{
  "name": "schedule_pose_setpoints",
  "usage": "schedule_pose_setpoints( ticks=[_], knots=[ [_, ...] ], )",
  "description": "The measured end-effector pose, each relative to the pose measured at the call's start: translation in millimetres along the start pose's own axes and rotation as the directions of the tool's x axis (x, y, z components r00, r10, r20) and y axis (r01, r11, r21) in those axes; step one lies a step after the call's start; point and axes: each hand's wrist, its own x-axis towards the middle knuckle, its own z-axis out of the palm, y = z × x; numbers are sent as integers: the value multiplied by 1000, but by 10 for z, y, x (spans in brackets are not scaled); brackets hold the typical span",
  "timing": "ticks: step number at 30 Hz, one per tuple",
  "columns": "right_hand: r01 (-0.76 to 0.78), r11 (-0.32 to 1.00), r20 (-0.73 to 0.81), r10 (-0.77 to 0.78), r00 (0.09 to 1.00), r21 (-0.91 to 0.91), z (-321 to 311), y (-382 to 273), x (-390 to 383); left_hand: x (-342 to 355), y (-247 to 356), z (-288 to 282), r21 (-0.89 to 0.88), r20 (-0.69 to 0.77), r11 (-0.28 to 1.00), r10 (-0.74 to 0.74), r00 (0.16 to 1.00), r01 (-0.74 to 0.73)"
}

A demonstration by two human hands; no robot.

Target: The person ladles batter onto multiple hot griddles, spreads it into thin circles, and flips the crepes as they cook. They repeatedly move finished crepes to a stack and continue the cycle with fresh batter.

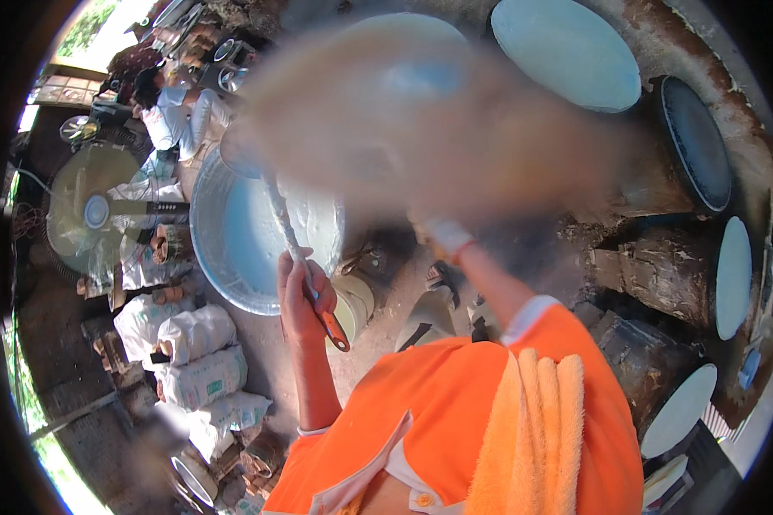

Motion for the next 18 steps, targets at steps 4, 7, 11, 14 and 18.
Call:
schedule_pose_setpoints(
  ticks=[4, 7, 11, 14, 18],
  knots=[
    [-106, 964, -282, 34, 959, -244, -647, -663, -93, 226, 6, -66, -11, 23, 996, -85, 996, 85],
    [136, 930, -205, -215, 955, -342, -390, -1158, -112, 320, 14, -26, 18, 17, 993, -118, 993, 118],
    [80, 861, 66, -54, 996, -502, -191, -578, -181, 437, -12, 168, 88, 36, 990, -111, 993, 107],
    [125, 771, -78, -220, 972, -625, -908, -173, 19, 486, -22, 307, 115, 1, 986, -122, 992, 121],
    [-7, 725, -149, -132, 980, -689, -1112, -1312, -200, 598, -75, 564, 145, 10, 984, -107, 994, 104]
  ],
)
